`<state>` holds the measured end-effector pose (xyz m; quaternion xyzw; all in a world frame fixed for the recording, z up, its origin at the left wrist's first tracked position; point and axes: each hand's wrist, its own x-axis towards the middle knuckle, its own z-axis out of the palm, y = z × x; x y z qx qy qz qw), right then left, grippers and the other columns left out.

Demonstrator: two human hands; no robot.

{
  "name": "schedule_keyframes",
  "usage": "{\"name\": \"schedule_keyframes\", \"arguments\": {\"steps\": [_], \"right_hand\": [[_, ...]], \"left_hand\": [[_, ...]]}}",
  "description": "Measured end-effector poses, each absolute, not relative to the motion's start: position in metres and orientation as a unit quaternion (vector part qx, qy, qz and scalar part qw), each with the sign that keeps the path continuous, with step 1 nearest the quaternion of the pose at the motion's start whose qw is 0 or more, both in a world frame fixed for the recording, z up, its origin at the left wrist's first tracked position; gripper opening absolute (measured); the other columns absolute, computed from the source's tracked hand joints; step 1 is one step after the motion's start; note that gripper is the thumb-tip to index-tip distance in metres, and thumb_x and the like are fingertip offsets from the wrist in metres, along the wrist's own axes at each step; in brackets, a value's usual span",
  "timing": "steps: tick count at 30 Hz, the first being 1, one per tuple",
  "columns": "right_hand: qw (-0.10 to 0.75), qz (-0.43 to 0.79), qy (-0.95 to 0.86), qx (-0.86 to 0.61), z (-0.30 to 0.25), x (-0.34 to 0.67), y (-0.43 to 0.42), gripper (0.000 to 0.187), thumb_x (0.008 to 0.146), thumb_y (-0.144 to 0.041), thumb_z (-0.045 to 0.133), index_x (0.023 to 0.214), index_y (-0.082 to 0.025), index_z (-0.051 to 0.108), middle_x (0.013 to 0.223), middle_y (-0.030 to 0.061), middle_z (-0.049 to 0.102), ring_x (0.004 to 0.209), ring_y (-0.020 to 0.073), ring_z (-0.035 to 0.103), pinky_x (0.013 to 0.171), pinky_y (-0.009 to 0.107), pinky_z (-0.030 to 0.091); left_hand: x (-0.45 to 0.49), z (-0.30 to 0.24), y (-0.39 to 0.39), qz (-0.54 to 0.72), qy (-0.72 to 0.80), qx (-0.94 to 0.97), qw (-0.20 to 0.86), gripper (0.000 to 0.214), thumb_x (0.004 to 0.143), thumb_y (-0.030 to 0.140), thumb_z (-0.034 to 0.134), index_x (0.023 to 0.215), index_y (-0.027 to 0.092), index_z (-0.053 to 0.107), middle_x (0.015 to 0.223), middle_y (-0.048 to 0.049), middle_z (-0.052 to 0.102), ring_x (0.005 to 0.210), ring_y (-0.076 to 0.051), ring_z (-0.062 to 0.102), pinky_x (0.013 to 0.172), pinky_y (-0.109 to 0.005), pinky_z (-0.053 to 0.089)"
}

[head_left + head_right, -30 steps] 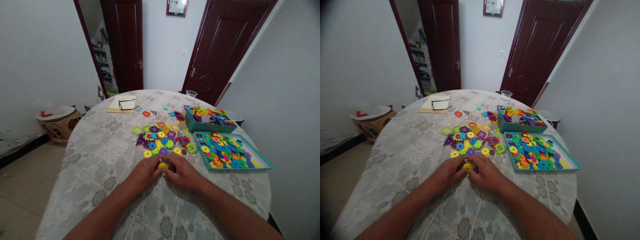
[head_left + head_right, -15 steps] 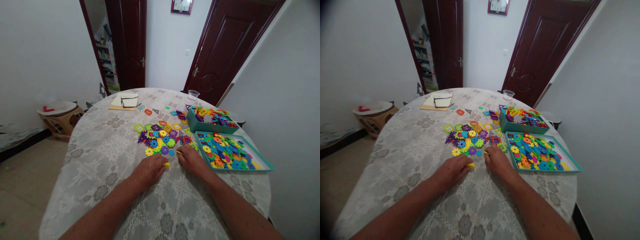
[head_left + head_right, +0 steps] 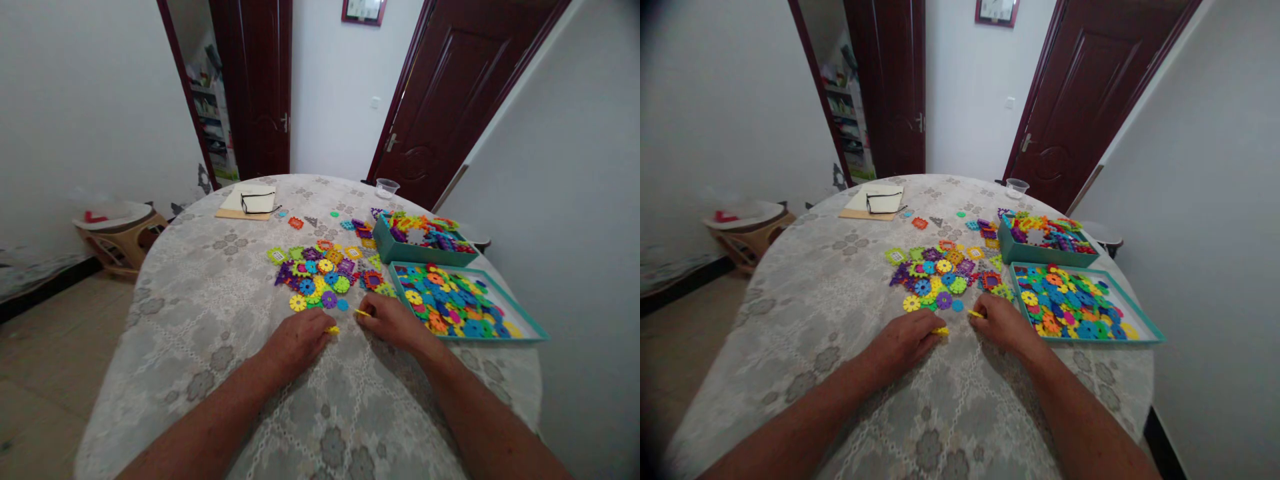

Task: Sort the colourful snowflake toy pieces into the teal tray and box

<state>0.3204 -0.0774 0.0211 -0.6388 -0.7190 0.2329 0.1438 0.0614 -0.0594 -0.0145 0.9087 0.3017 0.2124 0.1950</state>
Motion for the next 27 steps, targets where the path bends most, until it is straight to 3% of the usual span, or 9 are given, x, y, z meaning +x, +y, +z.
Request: {"name": "schedule_keyframes", "arguments": {"steps": [8, 14, 18, 23, 27], "right_hand": [[0.112, 0.182, -0.734, -0.644, 0.019, 0.318, -0.083, 0.014, 0.092, -0.029, 0.069, 0.087, -0.019, 0.063, 0.089, 0.0050, 0.068, 0.081, 0.0182, 0.059, 0.068, 0.027, 0.034], [0.119, 0.161, -0.772, -0.603, 0.016, 0.299, -0.086, 0.013, 0.096, -0.019, 0.060, 0.084, -0.017, 0.064, 0.087, 0.0067, 0.067, 0.082, 0.0186, 0.057, 0.072, 0.028, 0.035], [0.148, 0.176, -0.801, -0.553, 0.014, 0.282, -0.093, 0.012, 0.097, -0.019, 0.058, 0.088, -0.017, 0.065, 0.089, 0.0059, 0.067, 0.082, 0.0185, 0.057, 0.073, 0.029, 0.037], [0.163, 0.227, -0.831, -0.481, 0.019, 0.282, -0.098, 0.021, 0.093, -0.010, 0.054, 0.103, -0.019, 0.070, 0.098, 0.0058, 0.069, 0.092, 0.0193, 0.061, 0.082, 0.029, 0.043], [0.167, 0.188, -0.799, -0.545, 0.024, 0.305, -0.091, 0.023, 0.094, -0.015, 0.058, 0.113, -0.019, 0.070, 0.107, 0.0084, 0.071, 0.098, 0.0207, 0.064, 0.087, 0.030, 0.045]], "left_hand": [[0.061, -0.013, -0.061, 0.211, 0.309, 0.908, 0.189, 0.018, 0.099, 0.016, 0.059, 0.115, 0.021, 0.065, 0.106, -0.0054, 0.071, 0.098, -0.020, 0.068, 0.089, -0.032, 0.055], [0.062, -0.021, -0.060, 0.227, 0.311, 0.900, 0.203, 0.042, 0.097, 0.016, 0.062, 0.138, 0.023, 0.056, 0.124, -0.0080, 0.071, 0.114, -0.023, 0.067, 0.102, -0.037, 0.054], [0.062, -0.023, -0.060, 0.232, 0.322, 0.893, 0.214, 0.052, 0.098, 0.018, 0.062, 0.148, 0.023, 0.048, 0.126, -0.0088, 0.070, 0.114, -0.023, 0.066, 0.102, -0.038, 0.053], [0.062, -0.010, -0.061, 0.201, 0.330, 0.895, 0.222, 0.015, 0.099, 0.018, 0.058, 0.112, 0.020, 0.066, 0.107, -0.0061, 0.066, 0.101, -0.021, 0.064, 0.090, -0.034, 0.053], [0.062, -0.004, -0.062, 0.193, 0.336, 0.894, 0.225, 0.010, 0.097, 0.015, 0.057, 0.103, 0.020, 0.064, 0.104, -0.0048, 0.061, 0.097, -0.019, 0.062, 0.085, -0.031, 0.051]]}}
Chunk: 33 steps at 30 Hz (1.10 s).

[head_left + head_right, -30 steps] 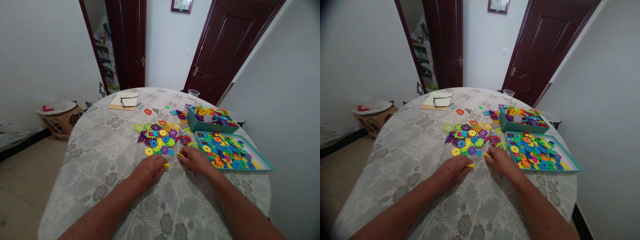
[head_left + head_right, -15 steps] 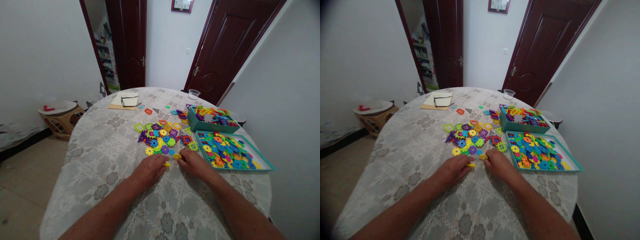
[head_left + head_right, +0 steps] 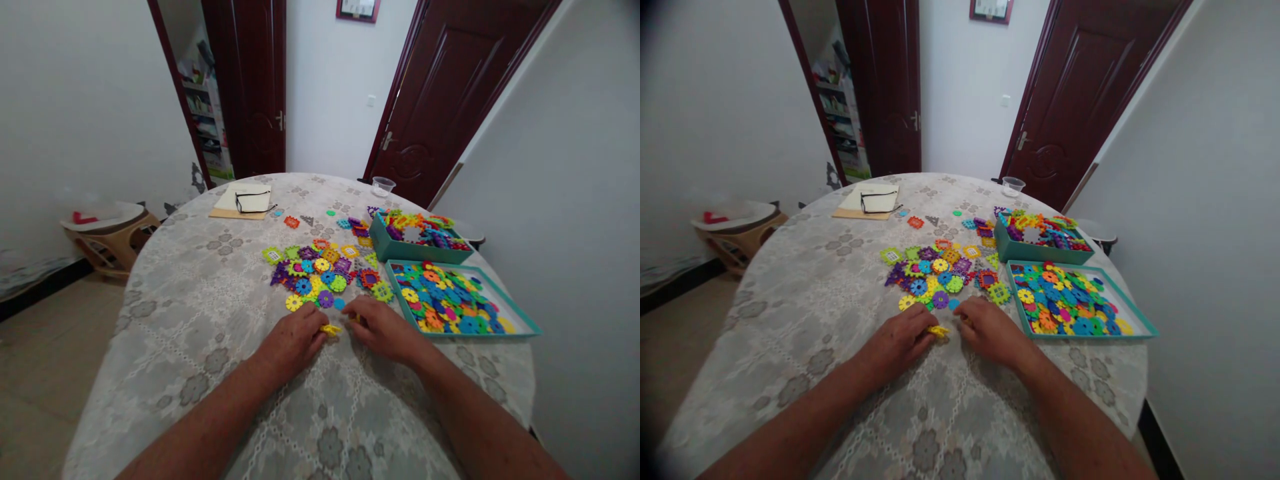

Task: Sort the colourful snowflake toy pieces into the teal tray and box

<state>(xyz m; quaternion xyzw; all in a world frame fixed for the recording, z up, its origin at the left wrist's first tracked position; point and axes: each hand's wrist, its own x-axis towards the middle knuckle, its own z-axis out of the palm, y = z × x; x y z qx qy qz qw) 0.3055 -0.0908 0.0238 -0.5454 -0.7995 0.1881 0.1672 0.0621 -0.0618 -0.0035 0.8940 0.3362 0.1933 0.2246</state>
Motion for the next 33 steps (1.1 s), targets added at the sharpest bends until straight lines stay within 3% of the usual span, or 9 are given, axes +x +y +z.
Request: {"name": "schedule_keyframes", "arguments": {"steps": [5, 9, 12, 15, 20, 24, 28, 33], "right_hand": [[0.089, 0.093, -0.709, -0.693, 0.024, 0.329, -0.078, 0.018, 0.099, -0.022, 0.056, 0.109, -0.016, 0.068, 0.110, 0.0139, 0.072, 0.102, 0.0241, 0.067, 0.085, 0.031, 0.045], [0.016, 0.089, -0.686, -0.722, 0.022, 0.328, -0.074, 0.022, 0.102, -0.027, 0.052, 0.112, -0.019, 0.069, 0.117, 0.0151, 0.073, 0.107, 0.0253, 0.068, 0.082, 0.030, 0.042], [0.006, 0.094, -0.685, -0.723, 0.022, 0.326, -0.073, 0.023, 0.103, -0.030, 0.052, 0.114, -0.021, 0.069, 0.118, 0.0135, 0.074, 0.107, 0.0247, 0.069, 0.079, 0.029, 0.041], [0.027, 0.112, -0.683, -0.721, 0.022, 0.327, -0.073, 0.021, 0.102, -0.032, 0.053, 0.115, -0.020, 0.066, 0.111, 0.0113, 0.075, 0.101, 0.0230, 0.069, 0.075, 0.028, 0.038], [0.078, 0.163, -0.681, -0.710, 0.021, 0.330, -0.074, 0.011, 0.097, -0.029, 0.057, 0.101, -0.019, 0.061, 0.094, 0.0075, 0.073, 0.080, 0.0192, 0.064, 0.064, 0.027, 0.033], [0.120, 0.177, -0.686, -0.696, 0.017, 0.333, -0.074, 0.008, 0.087, -0.020, 0.062, 0.093, -0.020, 0.058, 0.090, 0.0045, 0.071, 0.079, 0.0180, 0.061, 0.066, 0.026, 0.033], [0.169, 0.193, -0.703, -0.663, 0.016, 0.335, -0.072, 0.003, 0.089, -0.021, 0.061, 0.087, -0.021, 0.058, 0.084, 0.0015, 0.068, 0.078, 0.0171, 0.060, 0.067, 0.026, 0.035], [0.198, 0.375, -0.681, -0.597, 0.018, 0.336, -0.073, 0.007, 0.090, -0.026, 0.062, 0.092, -0.020, 0.064, 0.080, -0.0012, 0.066, 0.070, 0.0145, 0.059, 0.060, 0.024, 0.039]], "left_hand": [[0.063, -0.003, -0.063, 0.191, 0.334, 0.895, 0.226, 0.006, 0.098, 0.016, 0.056, 0.100, 0.020, 0.060, 0.105, -0.0051, 0.060, 0.096, -0.019, 0.060, 0.084, -0.031, 0.049], [0.064, -0.005, -0.063, 0.190, 0.333, 0.896, 0.222, 0.006, 0.098, 0.016, 0.056, 0.101, 0.020, 0.060, 0.104, -0.0049, 0.062, 0.096, -0.020, 0.061, 0.085, -0.032, 0.049], [0.063, -0.007, -0.063, 0.196, 0.325, 0.899, 0.220, 0.009, 0.098, 0.017, 0.057, 0.104, 0.021, 0.060, 0.104, -0.0048, 0.063, 0.097, -0.020, 0.062, 0.086, -0.032, 0.049], [0.063, -0.007, -0.063, 0.198, 0.323, 0.899, 0.221, 0.011, 0.098, 0.017, 0.057, 0.108, 0.021, 0.061, 0.105, -0.0050, 0.064, 0.097, -0.020, 0.063, 0.087, -0.031, 0.050], [0.063, -0.006, -0.063, 0.203, 0.324, 0.897, 0.223, 0.012, 0.098, 0.018, 0.057, 0.109, 0.020, 0.061, 0.107, -0.0061, 0.065, 0.098, -0.020, 0.063, 0.087, -0.032, 0.050], [0.063, -0.005, -0.063, 0.201, 0.319, 0.899, 0.220, 0.013, 0.097, 0.017, 0.056, 0.108, 0.020, 0.061, 0.106, -0.0059, 0.066, 0.098, -0.020, 0.063, 0.087, -0.032, 0.050], [0.063, -0.004, -0.063, 0.194, 0.322, 0.901, 0.216, 0.012, 0.097, 0.017, 0.056, 0.108, 0.021, 0.061, 0.105, -0.0053, 0.066, 0.096, -0.020, 0.063, 0.086, -0.032, 0.050], [0.063, -0.005, -0.063, 0.192, 0.326, 0.902, 0.210, 0.013, 0.098, 0.017, 0.057, 0.110, 0.020, 0.061, 0.106, -0.0055, 0.066, 0.098, -0.020, 0.064, 0.087, -0.032, 0.050]]}}
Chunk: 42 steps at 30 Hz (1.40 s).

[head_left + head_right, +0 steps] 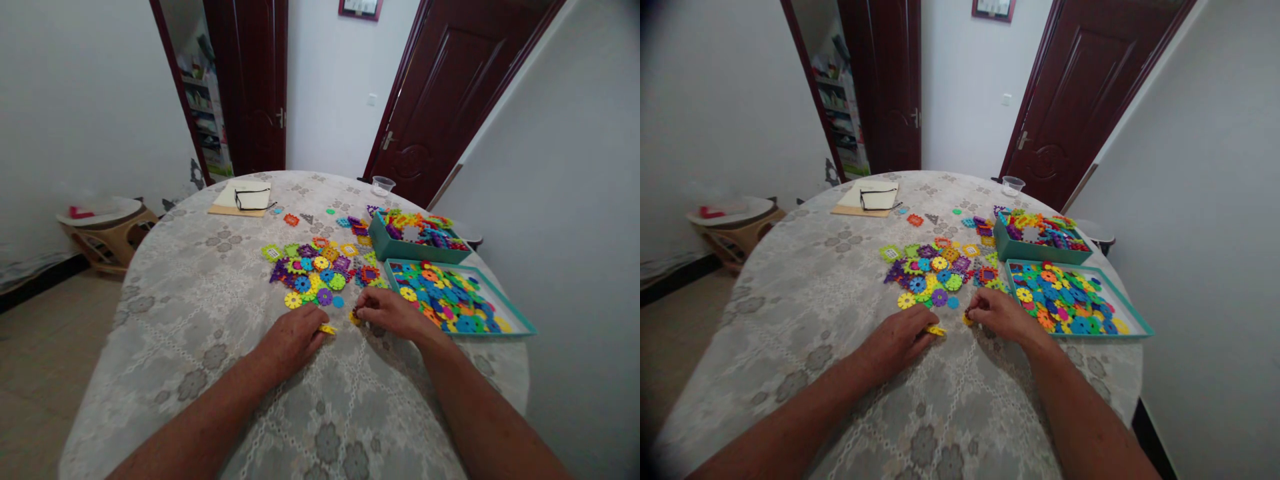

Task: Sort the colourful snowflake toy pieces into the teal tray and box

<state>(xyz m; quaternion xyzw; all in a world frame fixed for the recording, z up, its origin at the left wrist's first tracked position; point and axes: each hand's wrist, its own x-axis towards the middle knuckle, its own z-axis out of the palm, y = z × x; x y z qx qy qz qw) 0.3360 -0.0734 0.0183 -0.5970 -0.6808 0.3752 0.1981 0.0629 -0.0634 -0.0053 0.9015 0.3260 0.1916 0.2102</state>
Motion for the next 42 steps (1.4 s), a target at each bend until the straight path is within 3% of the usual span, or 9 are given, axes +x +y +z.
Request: {"name": "schedule_keyframes", "arguments": {"steps": [11, 14, 20, 27, 31, 34, 38, 42], "right_hand": [[0.145, 0.260, -0.717, -0.631, 0.021, 0.323, -0.083, 0.006, 0.085, -0.023, 0.067, 0.090, -0.019, 0.064, 0.085, 0.0007, 0.067, 0.077, 0.0162, 0.059, 0.064, 0.026, 0.037], [0.184, 0.262, -0.727, -0.607, 0.018, 0.316, -0.083, 0.004, 0.086, -0.019, 0.065, 0.086, -0.020, 0.061, 0.080, -0.0013, 0.064, 0.075, 0.0155, 0.057, 0.064, 0.026, 0.036], [0.301, 0.312, -0.723, -0.538, 0.005, 0.284, -0.087, 0.003, 0.090, -0.018, 0.063, 0.089, -0.021, 0.065, 0.084, -0.0002, 0.068, 0.078, 0.0154, 0.060, 0.071, 0.027, 0.043], [0.337, 0.453, -0.680, -0.469, -0.002, 0.287, -0.089, 0.026, 0.086, -0.013, 0.056, 0.107, -0.020, 0.069, 0.097, 0.0027, 0.074, 0.086, 0.0170, 0.068, 0.077, 0.029, 0.052], [0.318, 0.484, -0.663, -0.474, -0.004, 0.293, -0.085, 0.020, 0.087, -0.017, 0.058, 0.103, -0.020, 0.069, 0.090, 0.0021, 0.074, 0.077, 0.0158, 0.066, 0.070, 0.027, 0.051], [0.309, 0.431, -0.693, -0.488, -0.002, 0.290, -0.086, 0.015, 0.089, -0.020, 0.060, 0.100, -0.020, 0.071, 0.085, 0.0008, 0.073, 0.075, 0.0157, 0.065, 0.069, 0.026, 0.050], [0.297, 0.313, -0.750, -0.501, 0.007, 0.284, -0.090, 0.017, 0.094, -0.020, 0.059, 0.101, -0.022, 0.074, 0.090, 0.0006, 0.075, 0.083, 0.0170, 0.067, 0.079, 0.028, 0.049], [0.271, 0.328, -0.772, -0.473, 0.014, 0.285, -0.092, 0.018, 0.097, -0.022, 0.058, 0.108, -0.022, 0.072, 0.093, 0.0001, 0.074, 0.083, 0.0161, 0.066, 0.076, 0.026, 0.047]], "left_hand": [[0.063, -0.008, -0.063, 0.202, 0.325, 0.900, 0.208, 0.012, 0.098, 0.017, 0.058, 0.109, 0.021, 0.062, 0.106, -0.0052, 0.068, 0.096, -0.019, 0.065, 0.087, -0.031, 0.051], [0.063, -0.009, -0.063, 0.200, 0.327, 0.899, 0.213, 0.015, 0.098, 0.018, 0.058, 0.112, 0.021, 0.063, 0.108, -0.0059, 0.068, 0.098, -0.020, 0.065, 0.088, -0.033, 0.052], [0.063, -0.012, -0.063, 0.227, 0.345, 0.878, 0.243, 0.050, 0.096, 0.020, 0.060, 0.145, 0.025, 0.049, 0.116, -0.0071, 0.070, 0.104, -0.022, 0.066, 0.094, -0.037, 0.053], [0.063, -0.001, -0.065, 0.175, 0.339, 0.895, 0.233, 0.018, 0.096, 0.018, 0.057, 0.112, 0.022, 0.066, 0.105, -0.0054, 0.067, 0.099, -0.021, 0.064, 0.089, -0.034, 0.051], [0.064, -0.001, -0.065, 0.180, 0.332, 0.897, 0.231, 0.014, 0.097, 0.018, 0.057, 0.106, 0.022, 0.066, 0.102, -0.0047, 0.065, 0.097, -0.020, 0.063, 0.086, -0.031, 0.050], [0.064, -0.003, -0.065, 0.187, 0.340, 0.894, 0.226, 0.012, 0.097, 0.020, 0.057, 0.106, 0.022, 0.066, 0.101, -0.0045, 0.066, 0.096, -0.021, 0.063, 0.086, -0.032, 0.050], [0.065, -0.004, -0.065, 0.189, 0.358, 0.887, 0.223, 0.016, 0.096, 0.021, 0.059, 0.111, 0.021, 0.064, 0.105, -0.0055, 0.068, 0.097, -0.022, 0.064, 0.088, -0.035, 0.050], [0.065, -0.006, -0.063, 0.198, 0.370, 0.877, 0.234, 0.015, 0.096, 0.020, 0.060, 0.110, 0.021, 0.063, 0.105, -0.0056, 0.070, 0.098, -0.022, 0.066, 0.086, -0.034, 0.050]]}}
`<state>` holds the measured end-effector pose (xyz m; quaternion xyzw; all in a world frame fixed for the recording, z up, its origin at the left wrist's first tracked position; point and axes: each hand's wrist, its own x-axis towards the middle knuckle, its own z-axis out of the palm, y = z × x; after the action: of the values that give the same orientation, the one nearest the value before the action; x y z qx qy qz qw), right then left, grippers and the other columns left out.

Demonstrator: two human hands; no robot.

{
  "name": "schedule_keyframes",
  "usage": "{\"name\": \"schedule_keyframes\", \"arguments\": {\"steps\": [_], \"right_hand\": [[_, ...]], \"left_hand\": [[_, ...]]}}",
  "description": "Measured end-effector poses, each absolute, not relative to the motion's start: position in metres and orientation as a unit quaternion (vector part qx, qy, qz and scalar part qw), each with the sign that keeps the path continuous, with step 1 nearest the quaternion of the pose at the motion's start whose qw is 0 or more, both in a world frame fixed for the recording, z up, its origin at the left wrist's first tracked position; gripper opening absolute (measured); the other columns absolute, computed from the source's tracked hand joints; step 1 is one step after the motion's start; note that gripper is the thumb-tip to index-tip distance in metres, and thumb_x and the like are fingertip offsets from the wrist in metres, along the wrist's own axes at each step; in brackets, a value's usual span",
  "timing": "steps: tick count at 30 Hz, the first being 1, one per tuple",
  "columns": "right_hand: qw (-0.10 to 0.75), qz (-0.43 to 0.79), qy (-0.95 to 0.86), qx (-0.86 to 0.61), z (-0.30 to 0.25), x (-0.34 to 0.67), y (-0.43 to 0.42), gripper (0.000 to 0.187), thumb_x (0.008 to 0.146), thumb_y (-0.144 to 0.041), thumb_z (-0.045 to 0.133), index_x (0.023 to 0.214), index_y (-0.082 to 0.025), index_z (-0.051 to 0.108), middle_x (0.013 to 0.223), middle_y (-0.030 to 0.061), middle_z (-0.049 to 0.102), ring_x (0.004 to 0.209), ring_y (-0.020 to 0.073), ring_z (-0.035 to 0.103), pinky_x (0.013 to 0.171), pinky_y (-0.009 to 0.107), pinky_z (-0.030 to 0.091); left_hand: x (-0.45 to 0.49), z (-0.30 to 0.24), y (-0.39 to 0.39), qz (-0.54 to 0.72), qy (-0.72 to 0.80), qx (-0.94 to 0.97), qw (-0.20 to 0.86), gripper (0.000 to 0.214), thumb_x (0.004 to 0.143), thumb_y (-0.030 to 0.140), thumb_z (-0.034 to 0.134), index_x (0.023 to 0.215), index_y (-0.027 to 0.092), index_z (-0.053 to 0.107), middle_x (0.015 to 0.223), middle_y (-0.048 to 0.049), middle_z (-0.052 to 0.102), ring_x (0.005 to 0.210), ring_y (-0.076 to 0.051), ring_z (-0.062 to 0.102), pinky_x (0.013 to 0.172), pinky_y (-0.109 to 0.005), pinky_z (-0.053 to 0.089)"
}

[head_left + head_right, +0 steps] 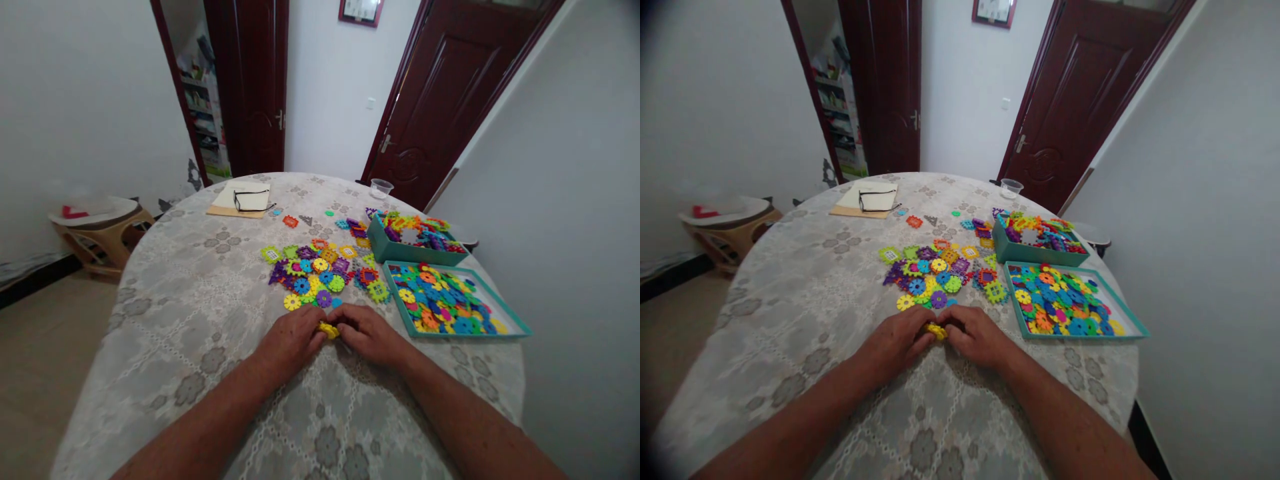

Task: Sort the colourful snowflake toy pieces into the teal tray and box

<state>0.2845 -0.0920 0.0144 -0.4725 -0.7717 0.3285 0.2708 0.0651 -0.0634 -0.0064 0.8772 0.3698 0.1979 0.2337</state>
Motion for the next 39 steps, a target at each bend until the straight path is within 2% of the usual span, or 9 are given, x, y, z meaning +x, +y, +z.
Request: {"name": "schedule_keyframes", "arguments": {"steps": [3, 9, 15, 22, 26, 30, 33, 36, 39], "right_hand": [[0.252, 0.329, -0.783, -0.463, 0.017, 0.284, -0.093, 0.019, 0.095, -0.027, 0.067, 0.113, -0.023, 0.072, 0.093, -0.0001, 0.072, 0.079, 0.0154, 0.062, 0.071, 0.025, 0.045], [0.266, 0.251, -0.810, -0.459, 0.027, 0.285, -0.095, 0.024, 0.092, -0.018, 0.063, 0.115, -0.023, 0.070, 0.105, 0.0032, 0.073, 0.095, 0.0180, 0.065, 0.085, 0.028, 0.047], [0.367, 0.037, -0.691, -0.622, 0.043, 0.341, -0.075, 0.023, 0.094, -0.024, 0.059, 0.114, -0.018, 0.068, 0.110, 0.0102, 0.072, 0.099, 0.0226, 0.066, 0.091, 0.033, 0.049], [0.306, -0.088, -0.581, -0.749, 0.021, 0.418, -0.053, 0.034, 0.093, -0.022, 0.054, 0.123, -0.011, 0.067, 0.117, 0.0194, 0.074, 0.109, 0.0313, 0.067, 0.099, 0.044, 0.050], [0.314, -0.139, -0.578, -0.740, 0.023, 0.427, -0.053, 0.032, 0.094, -0.015, 0.048, 0.117, -0.010, 0.070, 0.113, 0.0198, 0.074, 0.108, 0.0315, 0.067, 0.101, 0.045, 0.050], [0.367, -0.123, -0.631, -0.672, 0.029, 0.401, -0.055, 0.028, 0.096, -0.014, 0.045, 0.106, -0.016, 0.071, 0.107, 0.0146, 0.074, 0.104, 0.0279, 0.067, 0.100, 0.042, 0.051], [0.379, -0.071, -0.703, -0.598, 0.022, 0.364, -0.060, 0.026, 0.098, -0.014, 0.046, 0.107, -0.019, 0.069, 0.107, 0.0118, 0.073, 0.106, 0.0255, 0.066, 0.100, 0.040, 0.051], [0.332, 0.001, -0.774, -0.539, 0.009, 0.326, -0.070, 0.025, 0.099, -0.014, 0.048, 0.114, -0.020, 0.067, 0.113, 0.0118, 0.071, 0.111, 0.0249, 0.064, 0.102, 0.040, 0.050], [0.252, 0.050, -0.799, -0.544, -0.002, 0.297, -0.076, 0.024, 0.100, -0.018, 0.052, 0.120, -0.020, 0.066, 0.116, 0.0122, 0.070, 0.112, 0.0253, 0.063, 0.101, 0.039, 0.050]], "left_hand": [[0.064, -0.007, -0.060, 0.218, 0.387, 0.856, 0.263, 0.015, 0.096, 0.025, 0.062, 0.111, 0.022, 0.062, 0.100, -0.0036, 0.072, 0.091, -0.021, 0.068, 0.080, -0.032, 0.051], [0.061, 0.003, -0.059, 0.269, 0.351, 0.822, 0.359, 0.023, 0.099, 0.031, 0.062, 0.121, 0.024, 0.062, 0.098, -0.0010, 0.075, 0.085, -0.017, 0.071, 0.080, -0.030, 0.055], [0.059, 0.003, -0.060, 0.316, 0.335, 0.853, 0.244, 0.021, 0.099, 0.028, 0.060, 0.118, 0.023, 0.065, 0.101, -0.0041, 0.075, 0.086, -0.018, 0.073, 0.081, -0.030, 0.059], [0.052, -0.008, -0.051, 0.322, 0.328, 0.878, 0.134, 0.018, 0.101, 0.028, 0.056, 0.116, 0.023, 0.065, 0.107, -0.0059, 0.075, 0.097, -0.022, 0.074, 0.088, -0.035, 0.061], [0.046, -0.013, -0.046, 0.344, 0.326, 0.878, 0.070, 0.020, 0.102, 0.031, 0.056, 0.119, 0.023, 0.064, 0.113, -0.0071, 0.074, 0.107, -0.024, 0.072, 0.097, -0.040, 0.060], [0.043, -0.012, -0.042, 0.352, 0.343, 0.870, 0.025, 0.019, 0.102, 0.028, 0.054, 0.117, 0.021, 0.064, 0.113, -0.0093, 0.072, 0.110, -0.026, 0.068, 0.099, -0.044, 0.059], [0.042, -0.009, -0.041, 0.344, 0.358, 0.868, 0.009, 0.019, 0.100, 0.022, 0.056, 0.117, 0.019, 0.064, 0.117, -0.0116, 0.069, 0.115, -0.028, 0.063, 0.104, -0.048, 0.056], [0.043, -0.008, -0.041, 0.330, 0.376, 0.866, 0.000, 0.022, 0.097, 0.017, 0.059, 0.118, 0.019, 0.064, 0.123, -0.0134, 0.066, 0.121, -0.030, 0.059, 0.109, -0.051, 0.053], [0.043, -0.010, -0.041, 0.308, 0.397, 0.865, -0.002, 0.029, 0.093, 0.016, 0.062, 0.122, 0.019, 0.065, 0.128, -0.0146, 0.064, 0.126, -0.032, 0.056, 0.111, -0.053, 0.051]]}}
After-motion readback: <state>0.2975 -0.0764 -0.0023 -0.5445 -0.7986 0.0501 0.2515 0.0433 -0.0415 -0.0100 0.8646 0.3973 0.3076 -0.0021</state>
